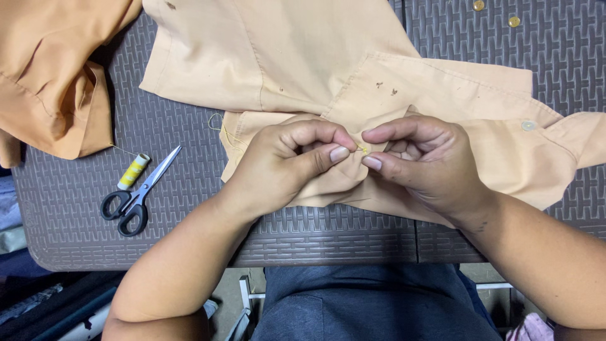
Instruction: The person hand-sews a button onto a beige shirt using a needle and yellow thread. They repeatedly pass the needle through the button and fabric, pull the thread taut, and trim the thread with scissors. The shirt remains on the table throughout.
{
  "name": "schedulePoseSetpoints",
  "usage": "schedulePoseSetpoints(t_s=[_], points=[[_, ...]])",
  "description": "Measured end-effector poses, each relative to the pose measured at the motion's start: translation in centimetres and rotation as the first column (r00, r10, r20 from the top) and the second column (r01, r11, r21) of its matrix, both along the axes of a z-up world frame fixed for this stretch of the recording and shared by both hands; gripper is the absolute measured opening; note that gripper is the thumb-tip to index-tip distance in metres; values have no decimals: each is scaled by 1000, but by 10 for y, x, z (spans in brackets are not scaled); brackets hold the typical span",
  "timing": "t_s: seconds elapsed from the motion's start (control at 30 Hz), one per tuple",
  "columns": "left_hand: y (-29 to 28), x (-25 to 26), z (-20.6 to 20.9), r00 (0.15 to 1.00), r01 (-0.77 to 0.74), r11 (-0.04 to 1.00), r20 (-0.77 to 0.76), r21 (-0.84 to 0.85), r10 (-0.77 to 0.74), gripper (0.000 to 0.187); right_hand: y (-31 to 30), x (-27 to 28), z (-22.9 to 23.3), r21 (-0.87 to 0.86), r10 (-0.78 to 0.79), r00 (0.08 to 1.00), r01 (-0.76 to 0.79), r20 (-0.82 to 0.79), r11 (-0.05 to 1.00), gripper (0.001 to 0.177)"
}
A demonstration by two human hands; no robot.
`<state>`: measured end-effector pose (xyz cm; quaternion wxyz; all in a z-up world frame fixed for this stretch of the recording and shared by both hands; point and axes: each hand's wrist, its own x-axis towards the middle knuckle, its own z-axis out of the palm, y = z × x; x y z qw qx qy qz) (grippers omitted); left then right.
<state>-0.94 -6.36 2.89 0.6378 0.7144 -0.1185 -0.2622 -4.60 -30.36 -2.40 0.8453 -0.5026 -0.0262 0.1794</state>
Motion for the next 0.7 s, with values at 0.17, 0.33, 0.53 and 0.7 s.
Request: schedulePoseSetpoints(t_s=[0.17, 0.33, 0.53, 0.7], points=[[-2, 1, -7, 965, -20, 985, -260, -174, -26, 18, -1, 2, -3, 100, 32, 999, -29, -28, 995, 26], [-3, -3, -11, 970, -83, 972, -240, -221, 28, 16, -1, 1, -7, 191, 56, 997, -46, -45, 981, 25], [-4, -7, -9, 973, -68, 954, -229, -292, -1, 16, 4, 1, -8, 272, 78, 995, -59, -61, 960, 26], [-4, 0, -1, 998, -69, 992, 2, -103, 70, 16, 3, 2, -2, 184, 28, 999, -24, -16, 983, 30]])
